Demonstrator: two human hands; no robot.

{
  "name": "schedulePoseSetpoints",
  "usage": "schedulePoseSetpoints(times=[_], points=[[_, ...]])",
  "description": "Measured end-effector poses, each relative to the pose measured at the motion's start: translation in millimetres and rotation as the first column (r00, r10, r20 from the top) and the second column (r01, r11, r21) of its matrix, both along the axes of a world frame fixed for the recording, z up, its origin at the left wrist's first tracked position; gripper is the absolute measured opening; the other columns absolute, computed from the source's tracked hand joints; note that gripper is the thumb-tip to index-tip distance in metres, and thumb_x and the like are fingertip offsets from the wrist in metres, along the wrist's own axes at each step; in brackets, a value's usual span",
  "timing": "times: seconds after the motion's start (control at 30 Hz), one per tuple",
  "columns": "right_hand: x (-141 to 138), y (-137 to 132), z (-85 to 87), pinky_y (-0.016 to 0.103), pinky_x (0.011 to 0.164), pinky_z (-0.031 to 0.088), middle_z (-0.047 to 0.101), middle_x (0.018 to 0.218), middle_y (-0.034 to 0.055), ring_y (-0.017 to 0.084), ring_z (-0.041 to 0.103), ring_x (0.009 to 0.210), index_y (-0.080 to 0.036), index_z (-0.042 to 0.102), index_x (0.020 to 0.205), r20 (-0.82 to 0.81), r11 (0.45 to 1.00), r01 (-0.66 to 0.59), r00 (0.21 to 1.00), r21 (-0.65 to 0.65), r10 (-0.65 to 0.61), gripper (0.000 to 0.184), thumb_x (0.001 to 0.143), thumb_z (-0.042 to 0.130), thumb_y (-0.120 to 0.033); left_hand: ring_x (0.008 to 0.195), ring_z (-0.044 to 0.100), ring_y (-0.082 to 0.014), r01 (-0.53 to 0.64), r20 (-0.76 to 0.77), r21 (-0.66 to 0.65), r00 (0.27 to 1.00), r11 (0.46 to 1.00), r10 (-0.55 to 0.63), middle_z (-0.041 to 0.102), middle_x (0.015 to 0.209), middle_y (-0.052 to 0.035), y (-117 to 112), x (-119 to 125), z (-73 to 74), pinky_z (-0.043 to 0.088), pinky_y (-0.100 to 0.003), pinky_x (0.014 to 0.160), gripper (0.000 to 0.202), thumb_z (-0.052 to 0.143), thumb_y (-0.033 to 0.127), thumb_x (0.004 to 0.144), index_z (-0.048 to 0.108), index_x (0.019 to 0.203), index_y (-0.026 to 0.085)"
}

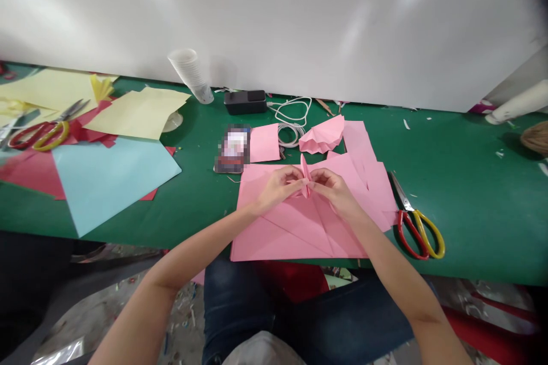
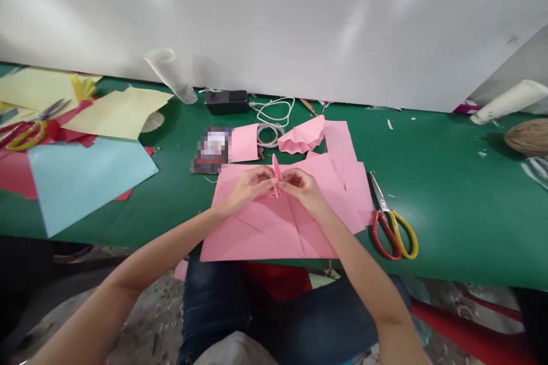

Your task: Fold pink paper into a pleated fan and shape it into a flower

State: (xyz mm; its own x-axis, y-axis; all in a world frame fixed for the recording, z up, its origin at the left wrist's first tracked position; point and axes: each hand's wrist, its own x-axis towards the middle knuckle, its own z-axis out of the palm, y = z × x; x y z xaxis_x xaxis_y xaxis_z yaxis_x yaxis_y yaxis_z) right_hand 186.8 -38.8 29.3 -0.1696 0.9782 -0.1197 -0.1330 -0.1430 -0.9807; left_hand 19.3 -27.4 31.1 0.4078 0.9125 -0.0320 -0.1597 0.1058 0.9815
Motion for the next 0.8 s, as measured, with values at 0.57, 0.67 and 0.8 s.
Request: schedulePoseSetpoints(times=[0.57, 0.67, 0.8], points=[[2.2, 0.2, 1.8, 0.031, 0.074, 0.049, 0.064, 0.08, -0.0009, 0.013, 0.06, 0.076, -0.022, 0.066, 0.081, -0.026, 0.999, -0.037, 0.999, -0.023, 0.036, 0.021, 0.067, 0.076, -0.035, 0.059, 0.054, -0.0085, 0.027, -0.047, 0.062, 0.999, 0.998, -0.024, 0.059, 0.068, -0.0008, 7.3, -1.6, -9.0, 0.043, -0.022, 0.055, 0.032, 0.068, 0.044, 0.075, 0.059, 0.075, 0.013], [3.4, 0.7, -0.2, 0.031, 0.075, 0.049, 0.065, 0.082, -0.0007, 0.013, 0.061, 0.077, -0.022, 0.066, 0.083, -0.04, 0.998, -0.055, 0.998, -0.021, 0.054, 0.021, 0.069, 0.076, -0.033, 0.06, 0.054, -0.0087, 0.025, -0.071, 0.073, 0.997, 0.997, -0.019, 0.059, 0.069, -0.0012, 7.4, -1.9, -8.9, 0.043, -0.023, 0.056, 0.032, 0.067, 0.043, 0.076, 0.059, 0.076, 0.013], [4.6, 1.3, -2.2, 0.03, 0.076, 0.049, 0.065, 0.082, -0.0007, 0.013, 0.061, 0.078, -0.021, 0.066, 0.084, -0.033, 0.998, -0.054, 0.998, -0.016, 0.054, 0.021, 0.069, 0.076, -0.031, 0.059, 0.054, -0.0084, 0.023, -0.079, 0.08, 0.997, 0.996, -0.017, 0.059, 0.069, -0.0014, 8.1, -2.1, -9.8, 0.043, -0.023, 0.055, 0.032, 0.067, 0.044, 0.076, 0.059, 0.076, 0.012]])
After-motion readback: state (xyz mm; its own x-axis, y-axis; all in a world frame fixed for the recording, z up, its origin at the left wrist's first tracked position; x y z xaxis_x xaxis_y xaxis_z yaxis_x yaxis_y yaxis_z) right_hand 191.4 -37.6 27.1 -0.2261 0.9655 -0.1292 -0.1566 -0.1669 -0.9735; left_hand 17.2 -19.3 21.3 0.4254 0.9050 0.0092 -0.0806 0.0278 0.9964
